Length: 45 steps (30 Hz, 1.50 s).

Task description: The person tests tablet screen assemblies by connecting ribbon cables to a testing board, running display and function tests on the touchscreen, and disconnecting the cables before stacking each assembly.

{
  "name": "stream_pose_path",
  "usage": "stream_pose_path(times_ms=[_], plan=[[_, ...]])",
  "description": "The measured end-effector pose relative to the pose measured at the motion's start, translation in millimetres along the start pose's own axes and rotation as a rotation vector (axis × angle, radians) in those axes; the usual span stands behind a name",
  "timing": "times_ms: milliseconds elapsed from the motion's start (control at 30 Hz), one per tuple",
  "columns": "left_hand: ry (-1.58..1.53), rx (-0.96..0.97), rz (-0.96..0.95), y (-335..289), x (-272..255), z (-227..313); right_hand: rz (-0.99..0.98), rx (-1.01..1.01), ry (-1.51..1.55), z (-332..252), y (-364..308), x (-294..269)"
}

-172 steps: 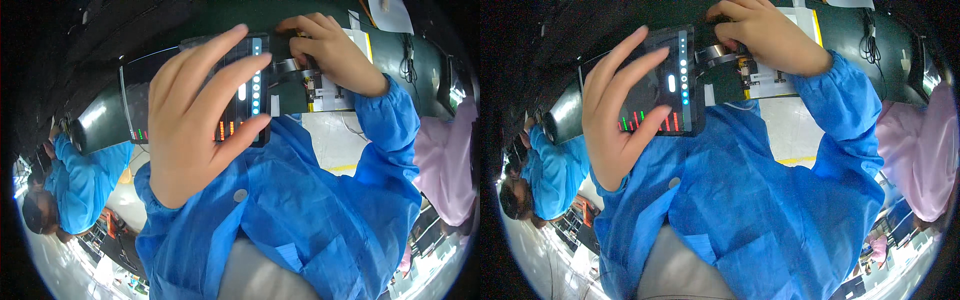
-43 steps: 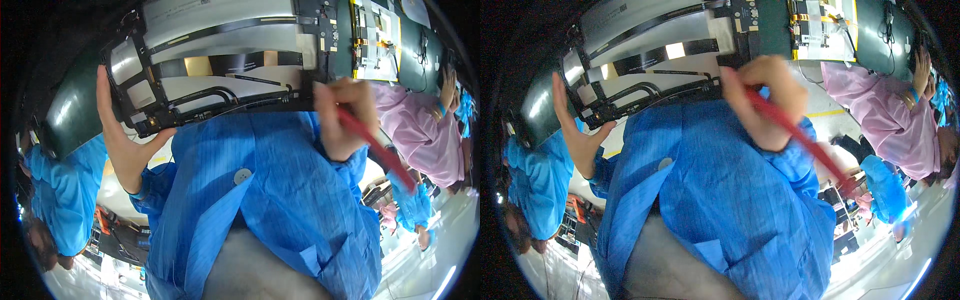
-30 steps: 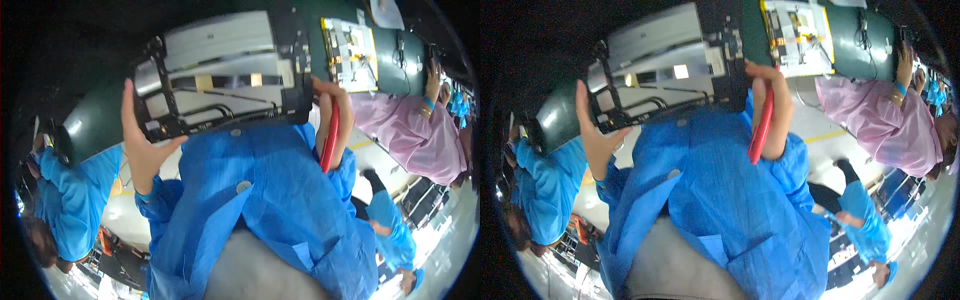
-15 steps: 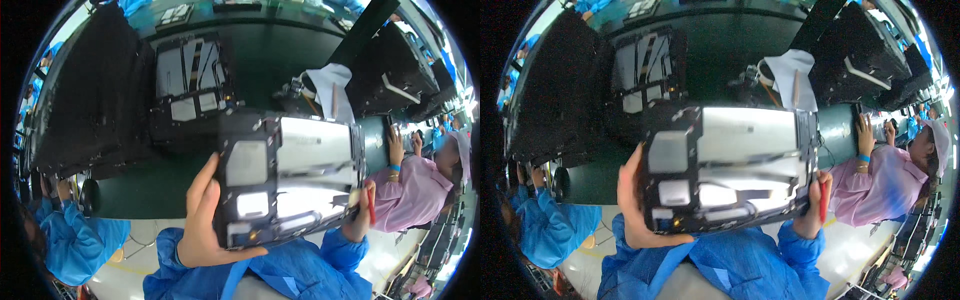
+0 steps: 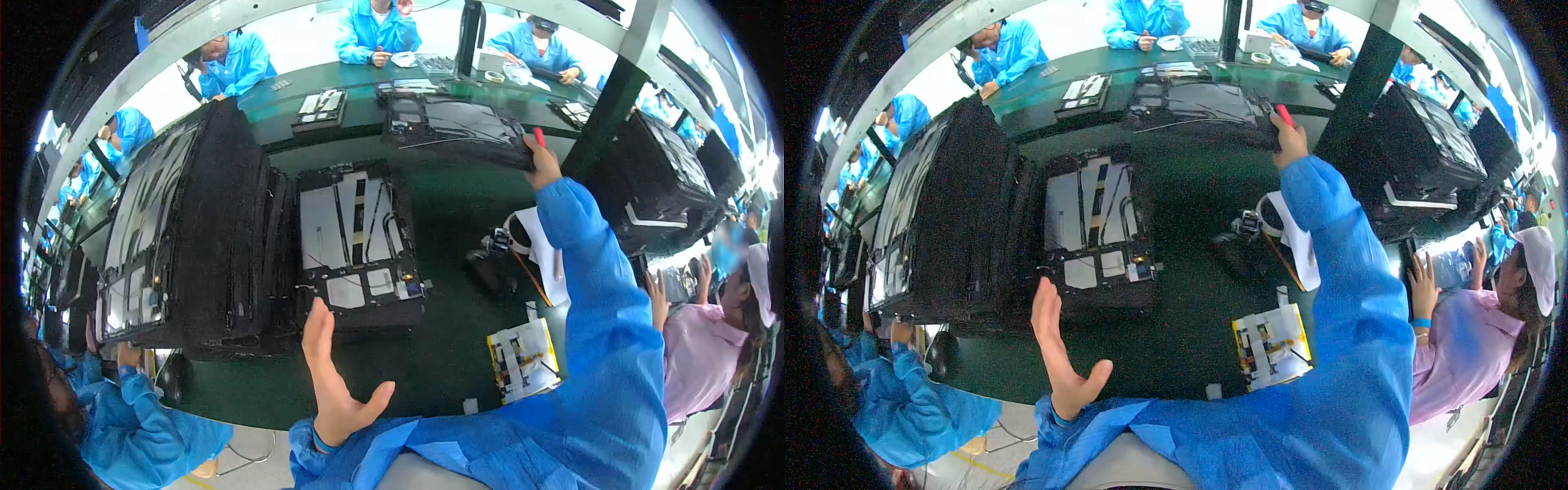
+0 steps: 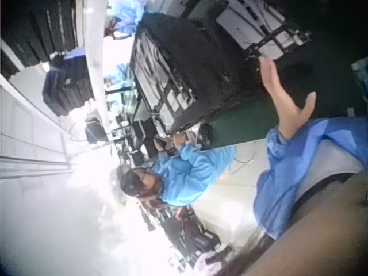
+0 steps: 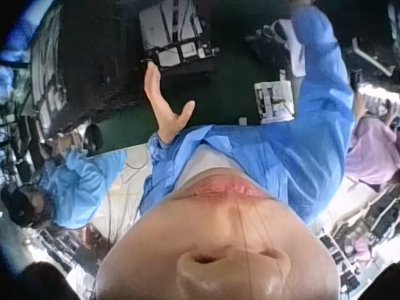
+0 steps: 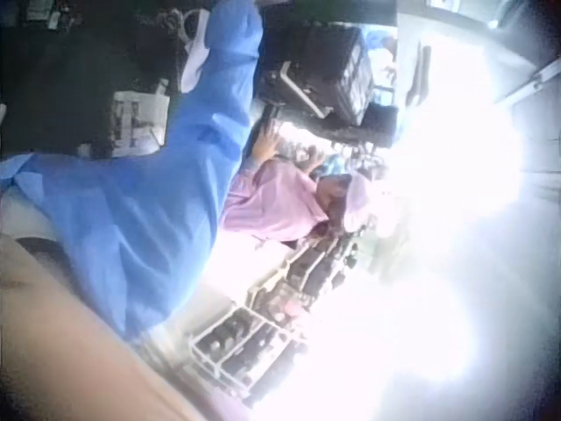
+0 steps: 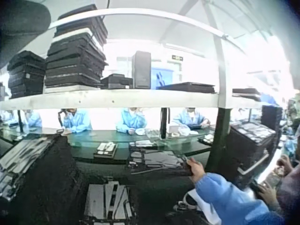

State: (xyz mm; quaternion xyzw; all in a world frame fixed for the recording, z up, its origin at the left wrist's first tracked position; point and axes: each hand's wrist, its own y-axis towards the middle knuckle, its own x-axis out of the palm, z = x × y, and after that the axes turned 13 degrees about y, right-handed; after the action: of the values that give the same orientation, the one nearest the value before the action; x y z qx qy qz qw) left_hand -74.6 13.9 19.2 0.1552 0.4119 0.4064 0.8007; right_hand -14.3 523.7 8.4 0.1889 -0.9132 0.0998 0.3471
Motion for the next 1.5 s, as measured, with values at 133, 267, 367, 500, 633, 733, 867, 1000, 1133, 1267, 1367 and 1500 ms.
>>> stream_pose_path(times_ms=[133, 267, 367, 500, 633, 733, 867, 1000, 1133, 1267, 1367, 1500], plan=[[0.116, -0.094, -0.156, -7.9, -7.5, -9.5, 0.158, -0.317, -0.402, 72.2, 87.8, -34.5], [0.193, -0.061, -0.17, -12.2, -12.2, -17.1, -0.033, -0.397, -0.762, 110.5, 132.6, -84.5], [0.266, -0.035, -0.151, -14.1, -14.4, -24.0, -0.174, -0.507, -1.336, 96.2, 130.5, -78.0], [0.253, -0.009, -0.097, -16.8, -13.1, -32.6, -0.624, -0.635, -1.412, 57.7, 58.7, -14.2], [0.223, 0.003, -0.069, -18.8, -8.4, -33.0, -1.171, -0.431, -1.533, 67.7, -68.9, 23.9], [0.199, 0.01, -0.089, -15.6, -7.3, -24.6, -1.267, -0.399, -1.689, 76.4, -119.0, 24.3], [-0.132, 0.161, -0.061, -0.8, -16.5, -3.2, -0.952, -0.508, -1.62, 44.0, -108.7, -2.9], [-0.695, 0.313, -0.052, 19.7, -33.3, 22.0, -0.965, -0.183, -1.83, 12.4, -90.0, -39.8], [-0.859, 0.337, -0.148, 35.5, -42.4, 36.9, -0.737, 0.469, -1.339, 9.9, -86.6, -54.6], [-0.901, 0.335, -0.169, 39.4, -47.4, 41.8, -0.827, 0.438, -1.193, 8.8, -81.9, -52.5], [-0.895, 0.321, -0.174, 38.6, -52.9, 42.6, -0.83, 0.503, -1.309, 1.4, -79.1, -44.8], [-0.872, 0.287, -0.169, 36.1, -63.3, 40.2, -0.776, 0.102, -1.494, 1.6, -93.3, -12.1]])
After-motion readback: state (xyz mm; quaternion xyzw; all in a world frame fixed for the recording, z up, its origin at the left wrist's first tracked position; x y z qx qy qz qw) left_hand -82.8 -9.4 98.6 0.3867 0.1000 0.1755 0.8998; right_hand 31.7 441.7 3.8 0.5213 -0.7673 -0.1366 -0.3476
